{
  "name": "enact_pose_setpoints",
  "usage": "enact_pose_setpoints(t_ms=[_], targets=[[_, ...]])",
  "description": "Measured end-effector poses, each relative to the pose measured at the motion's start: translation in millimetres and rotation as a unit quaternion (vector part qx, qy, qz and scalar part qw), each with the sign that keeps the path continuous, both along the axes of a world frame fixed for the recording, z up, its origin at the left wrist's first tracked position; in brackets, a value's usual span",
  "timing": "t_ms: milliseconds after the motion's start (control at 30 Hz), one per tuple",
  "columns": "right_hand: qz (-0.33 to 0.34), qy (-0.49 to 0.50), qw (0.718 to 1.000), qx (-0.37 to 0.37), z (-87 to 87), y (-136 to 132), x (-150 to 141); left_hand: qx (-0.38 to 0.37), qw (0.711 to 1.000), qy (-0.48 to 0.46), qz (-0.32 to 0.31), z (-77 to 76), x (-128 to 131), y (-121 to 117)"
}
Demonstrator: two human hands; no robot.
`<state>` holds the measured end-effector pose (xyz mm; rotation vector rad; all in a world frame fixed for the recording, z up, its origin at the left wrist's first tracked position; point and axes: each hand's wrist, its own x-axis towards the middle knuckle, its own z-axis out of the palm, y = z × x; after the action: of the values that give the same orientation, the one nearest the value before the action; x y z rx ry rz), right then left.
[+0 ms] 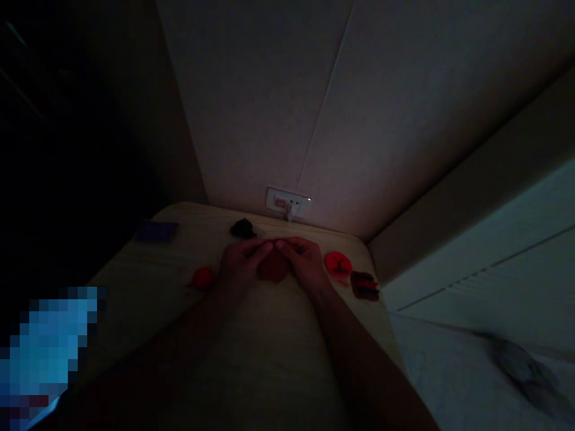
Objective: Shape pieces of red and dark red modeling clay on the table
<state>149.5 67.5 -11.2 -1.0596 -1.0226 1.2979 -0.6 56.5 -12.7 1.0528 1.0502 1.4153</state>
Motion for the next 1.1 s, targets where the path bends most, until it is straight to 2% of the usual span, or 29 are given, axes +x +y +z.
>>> enact_pose_setpoints(t_ms=[167,400,533,633,867,1033,1100], targets=[[-0.019,0.021,1.0,0.0,0.4,0.7,-0.1,-0.038,0.998,-0.048,-0.011,1.1,0.4,0.2],[0.011,0.025,1.0,0.001,-3.1,2.0,1.5,-0.055,0.992,-0.1,0.047,-2.1,-1.3,3.7],[-0.004,0.034,0.999,0.009,-5.2,3.6,1.6,-0.066,0.99,-0.125,0.016,1.8,0.3,4.0],[0.001,0.042,0.999,0.013,-3.7,3.6,1.3,-0.069,0.99,-0.119,0.002,2.0,0.5,3.2],[0.06,-0.024,0.998,0.015,-5.4,1.4,4.7,-0.059,0.991,-0.093,0.073,-1.4,-1.1,4.5],[0.057,-0.026,0.998,0.023,-4.8,2.2,3.5,-0.067,0.992,-0.097,0.034,-1.6,-0.7,7.0],[0.07,-0.032,0.997,0.022,-2.9,2.1,3.2,-0.059,0.993,-0.099,0.04,-3.2,-1.3,7.8]])
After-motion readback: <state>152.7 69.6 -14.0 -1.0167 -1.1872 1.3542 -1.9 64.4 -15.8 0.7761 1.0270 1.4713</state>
